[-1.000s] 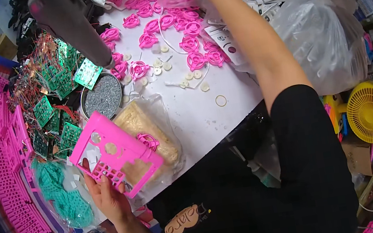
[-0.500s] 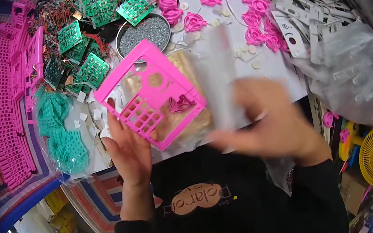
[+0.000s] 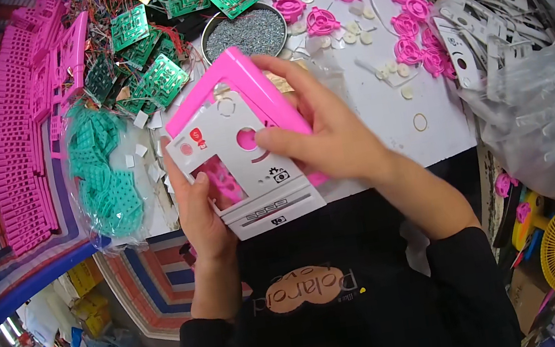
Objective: Assembling a pink toy calculator by inserting the circuit board and buttons.
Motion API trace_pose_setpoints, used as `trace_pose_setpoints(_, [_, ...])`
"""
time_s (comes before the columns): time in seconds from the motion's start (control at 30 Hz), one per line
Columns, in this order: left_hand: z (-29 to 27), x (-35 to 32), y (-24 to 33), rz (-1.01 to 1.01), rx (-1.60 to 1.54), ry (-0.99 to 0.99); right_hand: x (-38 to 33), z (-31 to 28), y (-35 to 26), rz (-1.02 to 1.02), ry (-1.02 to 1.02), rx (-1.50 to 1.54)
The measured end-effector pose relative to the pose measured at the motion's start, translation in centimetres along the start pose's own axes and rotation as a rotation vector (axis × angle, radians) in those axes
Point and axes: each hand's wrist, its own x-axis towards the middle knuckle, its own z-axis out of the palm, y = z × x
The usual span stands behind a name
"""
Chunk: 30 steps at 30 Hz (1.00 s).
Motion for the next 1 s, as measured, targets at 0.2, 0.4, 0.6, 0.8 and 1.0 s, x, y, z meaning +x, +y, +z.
trace_pose_setpoints(0.2, [1.3, 1.0, 0.4, 0.424, 0.151, 0.100, 0.0, 1.4, 0.1, 0.005, 0.044, 0.076])
trace_pose_setpoints(0.4, [-0.8, 1.9, -0.6, 0.471, 0.473, 0.012, -0.2, 1.7, 0.8, -0.057, -0.025, 0.180])
trace_pose_setpoints(0.6, [-1.2, 1.7, -1.8, 0.471, 0.489, 0.058, -0.5, 1.5, 1.8, -0.126, -0.114, -0.088])
trace_pose_setpoints(0.8, [-1.6, 1.5, -2.1, 0.446, 0.476, 0.069, -0.4, 1.5, 2.8, -0.197, -0.146, -0.152])
trace_pose_setpoints(1.0, [-1.0, 0.6, -1.9, 0.356, 0.427, 0.067, -0.6, 1.7, 2.9, -0.177, -0.145, -0.121])
